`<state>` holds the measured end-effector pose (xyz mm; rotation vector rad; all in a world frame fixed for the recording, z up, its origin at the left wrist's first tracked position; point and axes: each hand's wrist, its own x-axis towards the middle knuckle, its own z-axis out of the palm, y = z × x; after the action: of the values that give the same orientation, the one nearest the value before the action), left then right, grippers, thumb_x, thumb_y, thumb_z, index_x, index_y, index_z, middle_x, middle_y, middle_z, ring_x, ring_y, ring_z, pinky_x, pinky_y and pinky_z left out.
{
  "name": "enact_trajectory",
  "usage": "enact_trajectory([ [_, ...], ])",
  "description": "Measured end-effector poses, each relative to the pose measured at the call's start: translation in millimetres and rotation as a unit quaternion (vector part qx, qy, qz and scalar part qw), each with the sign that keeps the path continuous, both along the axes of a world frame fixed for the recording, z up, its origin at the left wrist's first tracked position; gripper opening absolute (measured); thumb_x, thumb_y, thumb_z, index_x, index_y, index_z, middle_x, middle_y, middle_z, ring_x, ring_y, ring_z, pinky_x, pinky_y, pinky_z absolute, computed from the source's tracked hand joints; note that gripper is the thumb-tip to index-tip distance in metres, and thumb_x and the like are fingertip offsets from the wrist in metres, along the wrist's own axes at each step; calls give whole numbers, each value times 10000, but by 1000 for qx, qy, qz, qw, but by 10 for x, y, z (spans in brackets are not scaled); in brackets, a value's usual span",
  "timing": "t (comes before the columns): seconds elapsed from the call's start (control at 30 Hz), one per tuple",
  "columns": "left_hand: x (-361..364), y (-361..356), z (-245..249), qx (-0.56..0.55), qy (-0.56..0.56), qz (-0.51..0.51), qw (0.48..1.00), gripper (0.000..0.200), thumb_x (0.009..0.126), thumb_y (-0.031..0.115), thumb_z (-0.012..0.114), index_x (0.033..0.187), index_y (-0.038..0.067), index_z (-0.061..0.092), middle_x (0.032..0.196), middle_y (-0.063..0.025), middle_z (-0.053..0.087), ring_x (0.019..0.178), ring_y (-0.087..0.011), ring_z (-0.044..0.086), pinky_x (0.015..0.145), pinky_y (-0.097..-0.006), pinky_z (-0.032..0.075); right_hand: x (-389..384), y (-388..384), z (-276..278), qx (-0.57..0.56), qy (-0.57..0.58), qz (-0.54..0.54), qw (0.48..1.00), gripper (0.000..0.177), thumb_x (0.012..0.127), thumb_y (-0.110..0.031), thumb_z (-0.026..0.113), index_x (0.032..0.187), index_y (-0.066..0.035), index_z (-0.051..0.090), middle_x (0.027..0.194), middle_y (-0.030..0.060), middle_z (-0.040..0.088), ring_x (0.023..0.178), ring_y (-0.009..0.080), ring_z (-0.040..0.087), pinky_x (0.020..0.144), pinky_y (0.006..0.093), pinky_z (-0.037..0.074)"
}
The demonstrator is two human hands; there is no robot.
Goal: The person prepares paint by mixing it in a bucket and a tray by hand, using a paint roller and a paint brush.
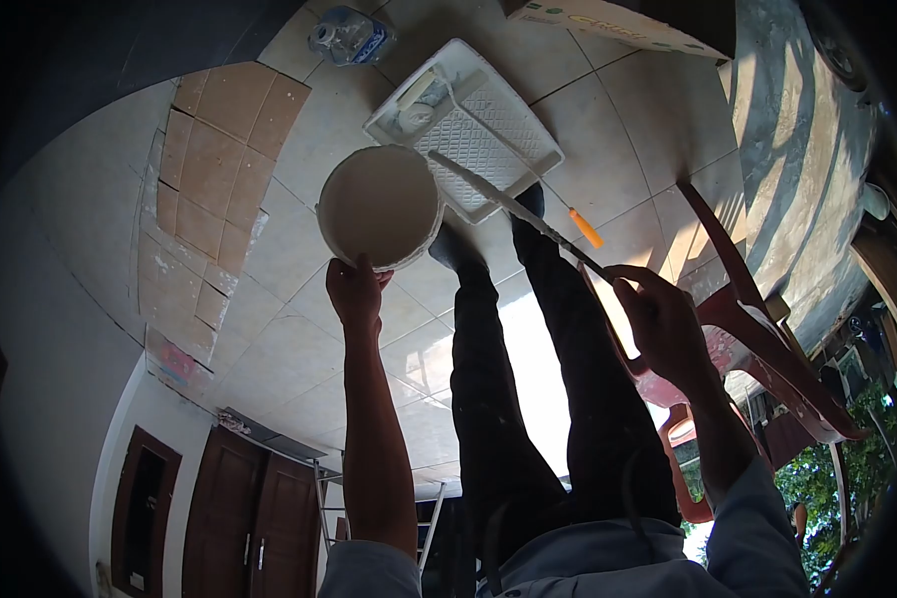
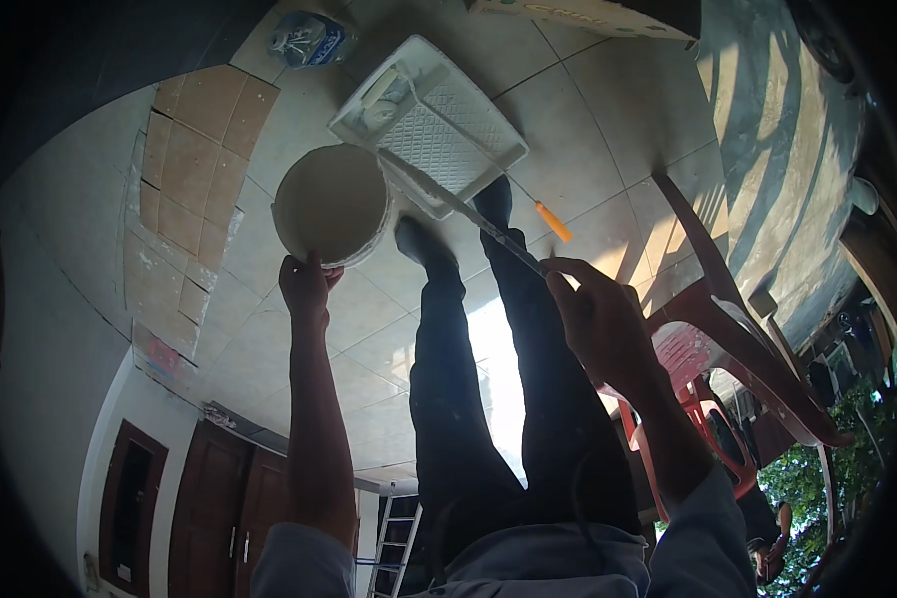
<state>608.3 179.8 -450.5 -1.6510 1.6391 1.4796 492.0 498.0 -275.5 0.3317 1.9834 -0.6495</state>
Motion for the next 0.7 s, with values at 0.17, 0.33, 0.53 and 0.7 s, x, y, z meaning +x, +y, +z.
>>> enact_trajectory([
  [0.17,26,23,-15,4,7,-6,1000,193,915,107,531,915,-69,453,849,-202,608,665,-244,681,681,-346,626,100,-136,-379,-20,17,-13,1000,263,957,-260,544,1097,-57,635,523,69,549,451,152,547,490,298,402],
  [0.33,46,38,-9,3,6,-27,1000,185,917,102,536,921,-64,454,873,-187,589,682,-240,681,677,-351,630,58,-153,-733,-45,34,-35,998,255,952,-260,555,1073,-60,655,537,78,578,470,141,556,495,289,403],
  [0.53,104,24,-30,5,24,-49,999,179,914,108,542,919,-52,463,854,-199,621,739,-264,695,746,-371,621,-54,16,-902,-57,-16,-66,996,297,941,-303,577,1091,-63,665,577,29,568,495,80,496,500,268,395],
  [0.7,148,9,-74,6,34,-60,998,191,915,106,539,922,-66,457,888,-194,590,743,-265,689,729,-365,626,-61,225,-847,-50,-74,-111,990,338,945,-328,577,1139,-64,660,583,-5,516,505,32,459,480,234,359],
])
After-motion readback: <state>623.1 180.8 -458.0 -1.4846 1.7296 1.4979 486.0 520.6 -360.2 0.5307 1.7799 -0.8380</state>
